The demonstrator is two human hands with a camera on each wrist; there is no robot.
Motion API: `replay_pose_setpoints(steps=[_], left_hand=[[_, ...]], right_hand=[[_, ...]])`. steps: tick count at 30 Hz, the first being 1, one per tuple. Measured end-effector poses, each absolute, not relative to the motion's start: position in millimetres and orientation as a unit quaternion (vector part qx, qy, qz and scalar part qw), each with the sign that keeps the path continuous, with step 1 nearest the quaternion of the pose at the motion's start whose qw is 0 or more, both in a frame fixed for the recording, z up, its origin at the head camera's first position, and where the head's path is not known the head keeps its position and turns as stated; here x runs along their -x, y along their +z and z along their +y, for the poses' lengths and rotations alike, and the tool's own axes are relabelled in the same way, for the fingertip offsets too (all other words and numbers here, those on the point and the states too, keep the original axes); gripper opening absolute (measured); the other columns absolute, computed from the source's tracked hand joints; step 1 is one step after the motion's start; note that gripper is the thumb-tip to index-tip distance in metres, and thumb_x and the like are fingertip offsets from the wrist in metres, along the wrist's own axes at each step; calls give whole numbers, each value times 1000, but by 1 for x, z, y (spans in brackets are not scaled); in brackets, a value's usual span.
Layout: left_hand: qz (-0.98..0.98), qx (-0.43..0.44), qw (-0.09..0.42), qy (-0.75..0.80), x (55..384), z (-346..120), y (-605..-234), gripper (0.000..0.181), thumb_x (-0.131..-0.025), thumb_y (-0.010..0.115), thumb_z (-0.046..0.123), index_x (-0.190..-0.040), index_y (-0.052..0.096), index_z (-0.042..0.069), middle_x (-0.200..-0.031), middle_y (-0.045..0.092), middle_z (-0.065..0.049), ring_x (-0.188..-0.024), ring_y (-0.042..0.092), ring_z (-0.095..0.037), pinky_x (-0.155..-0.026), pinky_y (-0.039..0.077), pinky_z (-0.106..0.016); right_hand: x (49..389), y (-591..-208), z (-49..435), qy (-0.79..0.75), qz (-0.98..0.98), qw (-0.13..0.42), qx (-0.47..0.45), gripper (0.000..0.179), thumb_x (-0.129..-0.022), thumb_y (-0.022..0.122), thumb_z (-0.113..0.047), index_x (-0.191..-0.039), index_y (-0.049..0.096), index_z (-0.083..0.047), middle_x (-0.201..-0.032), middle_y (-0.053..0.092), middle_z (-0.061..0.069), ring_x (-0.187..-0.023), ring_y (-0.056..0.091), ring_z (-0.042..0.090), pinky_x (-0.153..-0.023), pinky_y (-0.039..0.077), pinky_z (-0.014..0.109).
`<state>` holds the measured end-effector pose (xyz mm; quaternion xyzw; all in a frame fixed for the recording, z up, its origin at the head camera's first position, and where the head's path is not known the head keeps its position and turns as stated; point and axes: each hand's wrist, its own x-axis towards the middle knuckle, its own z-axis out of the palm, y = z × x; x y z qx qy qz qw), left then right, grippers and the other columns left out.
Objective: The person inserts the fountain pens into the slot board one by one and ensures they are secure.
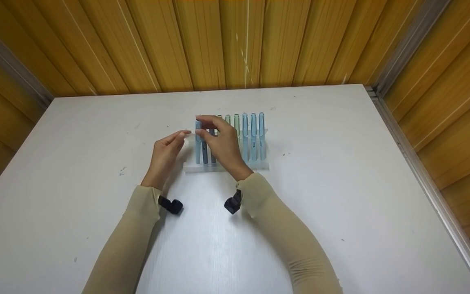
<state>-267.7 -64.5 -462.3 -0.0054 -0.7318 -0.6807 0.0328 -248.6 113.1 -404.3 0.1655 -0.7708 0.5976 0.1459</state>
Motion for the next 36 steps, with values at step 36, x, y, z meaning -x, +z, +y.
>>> replay_pose_setpoints(steps=[36], left_hand=[[-713,7,36,-701,270,-65,-463,35,-95,61,32,-116,70,6,-124,66,-6,-129,52,-18,-112,38,-36]], right_hand=[[262,-402,110,441,-848,174,-237,31,-87,70,-13,-117,68,-6,-118,68,9,-106,65,20,-90,55,30]])
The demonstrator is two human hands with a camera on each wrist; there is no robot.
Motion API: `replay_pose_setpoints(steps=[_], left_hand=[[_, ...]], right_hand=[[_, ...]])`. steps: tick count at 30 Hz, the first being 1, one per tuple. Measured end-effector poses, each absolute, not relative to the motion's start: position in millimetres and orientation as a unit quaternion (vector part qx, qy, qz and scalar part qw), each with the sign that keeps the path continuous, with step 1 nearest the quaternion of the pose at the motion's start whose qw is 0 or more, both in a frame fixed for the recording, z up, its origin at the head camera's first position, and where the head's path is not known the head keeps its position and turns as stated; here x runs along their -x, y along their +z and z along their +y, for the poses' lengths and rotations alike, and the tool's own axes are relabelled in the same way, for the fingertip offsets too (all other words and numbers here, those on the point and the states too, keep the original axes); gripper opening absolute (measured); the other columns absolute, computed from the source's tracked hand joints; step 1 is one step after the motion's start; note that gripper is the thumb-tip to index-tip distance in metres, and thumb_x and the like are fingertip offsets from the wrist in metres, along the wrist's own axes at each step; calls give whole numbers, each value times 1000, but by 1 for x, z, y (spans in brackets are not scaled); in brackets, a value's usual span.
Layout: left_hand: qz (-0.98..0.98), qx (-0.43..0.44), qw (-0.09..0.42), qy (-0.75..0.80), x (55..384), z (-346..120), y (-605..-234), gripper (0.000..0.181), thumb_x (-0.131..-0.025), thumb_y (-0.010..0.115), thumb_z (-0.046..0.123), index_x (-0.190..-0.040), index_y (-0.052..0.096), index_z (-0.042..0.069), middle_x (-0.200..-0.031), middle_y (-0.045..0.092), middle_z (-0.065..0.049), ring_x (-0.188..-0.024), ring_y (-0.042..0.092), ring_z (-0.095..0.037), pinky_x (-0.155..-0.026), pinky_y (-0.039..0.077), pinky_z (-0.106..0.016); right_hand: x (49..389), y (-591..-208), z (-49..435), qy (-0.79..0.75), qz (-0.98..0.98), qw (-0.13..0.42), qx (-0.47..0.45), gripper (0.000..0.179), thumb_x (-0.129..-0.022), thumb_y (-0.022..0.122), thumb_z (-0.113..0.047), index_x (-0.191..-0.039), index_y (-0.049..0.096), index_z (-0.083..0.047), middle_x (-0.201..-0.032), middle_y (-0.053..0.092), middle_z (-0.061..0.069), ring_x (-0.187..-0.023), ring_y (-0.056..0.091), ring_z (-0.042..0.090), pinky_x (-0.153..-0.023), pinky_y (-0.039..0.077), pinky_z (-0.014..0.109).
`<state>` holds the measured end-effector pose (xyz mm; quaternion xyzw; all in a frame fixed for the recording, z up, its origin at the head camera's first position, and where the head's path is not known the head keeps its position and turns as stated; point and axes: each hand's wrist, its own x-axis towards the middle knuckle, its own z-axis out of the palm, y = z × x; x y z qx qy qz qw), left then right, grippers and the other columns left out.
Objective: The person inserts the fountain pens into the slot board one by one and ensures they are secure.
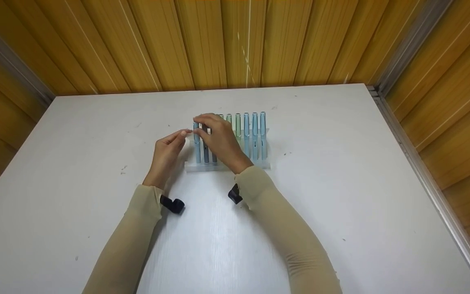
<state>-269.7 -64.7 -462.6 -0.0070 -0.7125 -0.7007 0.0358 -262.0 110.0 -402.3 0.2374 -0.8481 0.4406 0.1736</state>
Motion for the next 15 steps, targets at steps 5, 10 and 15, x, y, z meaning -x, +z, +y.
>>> replay_pose_setpoints(steps=[5,10,15], left_hand=[[-714,2,35,-699,270,-63,-462,34,-95,61,34,-116,70,8,-125,66,-5,-129,52,-18,-112,38,-37],[-720,3,37,-693,270,-64,-461,35,-95,61,33,-116,70,7,-125,66,-6,-128,53,-18,-110,39,-37],[-722,-5,35,-691,270,-63,-462,35,-94,62,33,-116,70,7,-125,66,-6,-130,51,-18,-112,38,-37]], right_hand=[[264,-398,110,387,-868,180,-254,31,-89,69,-16,-119,67,-6,-120,67,8,-114,60,21,-99,50,32],[268,-397,110,357,-880,179,-257,32,-90,68,-17,-120,67,-7,-121,66,7,-117,57,21,-101,48,31],[272,-399,110,337,-883,190,-265,32,-89,68,-16,-120,67,-6,-121,66,8,-118,56,21,-102,48,32]])
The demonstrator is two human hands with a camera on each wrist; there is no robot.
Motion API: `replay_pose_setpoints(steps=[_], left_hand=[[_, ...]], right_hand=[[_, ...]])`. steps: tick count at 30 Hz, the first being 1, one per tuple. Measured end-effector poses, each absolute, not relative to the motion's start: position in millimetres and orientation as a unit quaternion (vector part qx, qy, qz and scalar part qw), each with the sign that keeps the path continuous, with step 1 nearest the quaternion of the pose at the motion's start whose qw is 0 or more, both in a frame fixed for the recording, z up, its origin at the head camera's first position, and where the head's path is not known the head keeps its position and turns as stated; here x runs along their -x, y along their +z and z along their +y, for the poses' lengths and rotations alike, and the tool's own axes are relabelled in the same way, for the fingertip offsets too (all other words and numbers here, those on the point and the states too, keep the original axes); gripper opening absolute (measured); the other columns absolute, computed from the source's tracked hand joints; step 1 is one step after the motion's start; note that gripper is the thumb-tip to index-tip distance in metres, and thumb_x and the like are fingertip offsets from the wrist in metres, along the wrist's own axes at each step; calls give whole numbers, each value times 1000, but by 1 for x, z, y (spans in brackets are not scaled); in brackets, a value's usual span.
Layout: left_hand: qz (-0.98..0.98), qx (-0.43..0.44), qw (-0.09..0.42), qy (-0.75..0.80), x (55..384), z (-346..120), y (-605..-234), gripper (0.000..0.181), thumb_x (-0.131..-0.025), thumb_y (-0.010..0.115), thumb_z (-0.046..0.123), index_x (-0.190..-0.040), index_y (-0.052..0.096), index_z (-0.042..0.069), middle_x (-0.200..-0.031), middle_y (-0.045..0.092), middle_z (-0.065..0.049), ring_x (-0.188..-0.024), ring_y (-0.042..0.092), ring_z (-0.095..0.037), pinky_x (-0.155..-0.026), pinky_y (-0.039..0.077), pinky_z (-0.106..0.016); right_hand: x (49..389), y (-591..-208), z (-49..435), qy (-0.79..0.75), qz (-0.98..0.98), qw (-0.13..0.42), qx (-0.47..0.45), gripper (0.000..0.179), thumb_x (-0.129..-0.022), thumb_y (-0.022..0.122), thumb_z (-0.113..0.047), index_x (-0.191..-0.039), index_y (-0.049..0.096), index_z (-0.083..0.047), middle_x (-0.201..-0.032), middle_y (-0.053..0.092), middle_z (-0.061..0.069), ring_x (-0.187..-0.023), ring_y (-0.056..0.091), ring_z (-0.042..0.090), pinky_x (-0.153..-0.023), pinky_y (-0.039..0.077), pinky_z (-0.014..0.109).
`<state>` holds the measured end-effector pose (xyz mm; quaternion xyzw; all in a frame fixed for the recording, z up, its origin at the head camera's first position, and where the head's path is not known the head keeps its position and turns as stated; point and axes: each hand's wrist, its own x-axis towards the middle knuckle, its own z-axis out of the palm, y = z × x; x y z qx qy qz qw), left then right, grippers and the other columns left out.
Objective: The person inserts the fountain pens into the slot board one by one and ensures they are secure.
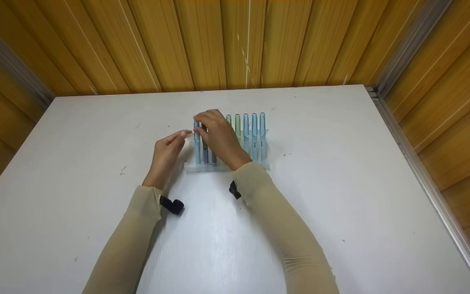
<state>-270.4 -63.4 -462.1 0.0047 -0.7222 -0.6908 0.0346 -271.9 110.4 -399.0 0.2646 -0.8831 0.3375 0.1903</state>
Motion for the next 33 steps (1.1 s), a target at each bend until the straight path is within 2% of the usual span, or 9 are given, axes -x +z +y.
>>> replay_pose_setpoints(steps=[22,33], left_hand=[[-710,6,38,-703,269,-63,-462,36,-94,62,33,-116,70,6,-125,66,-6,-131,50,-19,-113,36,-37],[-726,10,33,-687,269,-65,-461,37,-95,60,35,-118,69,8,-127,65,-5,-132,49,-18,-112,38,-37]], right_hand=[[281,-397,104,294,-912,163,-236,33,-91,66,-22,-123,66,-12,-125,66,3,-129,48,23,-109,42,37],[282,-400,102,284,-916,169,-229,36,-91,68,-23,-125,65,-13,-127,65,5,-130,47,25,-111,39,42]])
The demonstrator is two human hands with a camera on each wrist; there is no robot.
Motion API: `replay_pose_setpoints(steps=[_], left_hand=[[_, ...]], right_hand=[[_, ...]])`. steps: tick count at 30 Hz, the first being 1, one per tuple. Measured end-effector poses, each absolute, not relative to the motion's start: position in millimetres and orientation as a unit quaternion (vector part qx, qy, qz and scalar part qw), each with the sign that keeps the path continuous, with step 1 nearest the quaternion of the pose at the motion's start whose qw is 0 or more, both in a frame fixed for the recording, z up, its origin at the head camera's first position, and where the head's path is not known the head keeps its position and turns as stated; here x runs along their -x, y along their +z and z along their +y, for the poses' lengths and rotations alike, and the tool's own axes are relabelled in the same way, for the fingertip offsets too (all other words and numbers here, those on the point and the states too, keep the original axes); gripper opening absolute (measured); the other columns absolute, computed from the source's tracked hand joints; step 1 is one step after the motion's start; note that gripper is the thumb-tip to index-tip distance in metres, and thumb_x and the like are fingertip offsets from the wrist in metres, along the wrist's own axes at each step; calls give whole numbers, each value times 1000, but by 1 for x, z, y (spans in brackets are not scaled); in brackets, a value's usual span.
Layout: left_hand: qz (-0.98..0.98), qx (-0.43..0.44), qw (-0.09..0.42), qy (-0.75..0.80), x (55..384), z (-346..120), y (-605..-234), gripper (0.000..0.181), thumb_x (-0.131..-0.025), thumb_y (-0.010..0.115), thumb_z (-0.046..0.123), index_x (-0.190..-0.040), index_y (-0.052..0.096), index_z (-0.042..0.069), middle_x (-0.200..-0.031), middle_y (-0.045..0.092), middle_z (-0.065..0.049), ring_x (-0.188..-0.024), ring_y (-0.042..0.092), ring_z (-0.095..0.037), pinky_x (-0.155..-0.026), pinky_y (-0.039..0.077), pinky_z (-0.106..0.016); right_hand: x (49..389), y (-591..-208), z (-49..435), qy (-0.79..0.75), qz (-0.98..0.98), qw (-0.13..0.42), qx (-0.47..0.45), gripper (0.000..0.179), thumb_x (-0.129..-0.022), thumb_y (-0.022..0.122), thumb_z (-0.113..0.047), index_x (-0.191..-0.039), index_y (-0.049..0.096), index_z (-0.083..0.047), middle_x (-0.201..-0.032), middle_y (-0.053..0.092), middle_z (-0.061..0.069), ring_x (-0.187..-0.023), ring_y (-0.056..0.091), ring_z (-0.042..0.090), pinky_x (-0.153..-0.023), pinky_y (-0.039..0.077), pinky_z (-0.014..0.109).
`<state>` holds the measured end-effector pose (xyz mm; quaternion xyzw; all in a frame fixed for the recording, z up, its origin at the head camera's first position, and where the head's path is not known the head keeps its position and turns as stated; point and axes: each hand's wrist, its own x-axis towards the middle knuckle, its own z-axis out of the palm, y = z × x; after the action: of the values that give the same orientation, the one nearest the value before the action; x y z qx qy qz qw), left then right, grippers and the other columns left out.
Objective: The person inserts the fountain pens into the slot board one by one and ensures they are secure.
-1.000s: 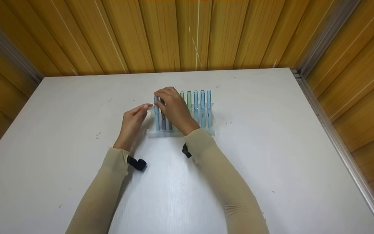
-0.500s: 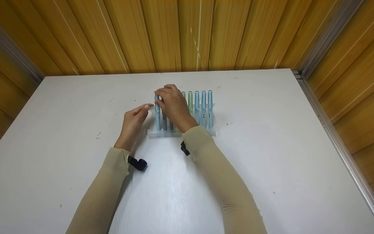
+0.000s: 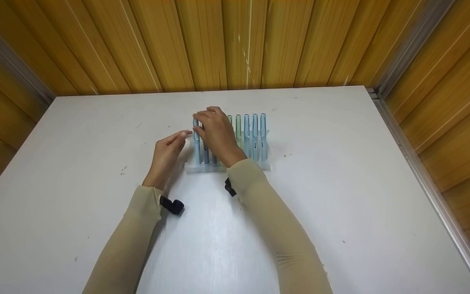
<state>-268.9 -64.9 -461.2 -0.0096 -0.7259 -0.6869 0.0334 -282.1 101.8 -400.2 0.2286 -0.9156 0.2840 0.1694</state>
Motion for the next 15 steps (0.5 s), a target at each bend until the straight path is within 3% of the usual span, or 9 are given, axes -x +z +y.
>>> replay_pose_setpoints(steps=[7,15], left_hand=[[-724,3,31,-689,269,-66,-460,38,-94,61,36,-118,69,7,-129,63,-8,-133,48,-20,-114,36,-38],[-720,-12,23,-694,271,-67,-457,31,-95,61,30,-115,70,8,-125,66,-6,-128,53,-19,-113,36,-40]], right_hand=[[280,-404,99,244,-923,187,-232,44,-92,66,-25,-134,58,-13,-140,55,6,-139,40,25,-121,19,45],[278,-402,102,266,-913,200,-237,47,-95,61,-29,-138,52,-11,-144,51,7,-139,39,26,-121,18,45]])
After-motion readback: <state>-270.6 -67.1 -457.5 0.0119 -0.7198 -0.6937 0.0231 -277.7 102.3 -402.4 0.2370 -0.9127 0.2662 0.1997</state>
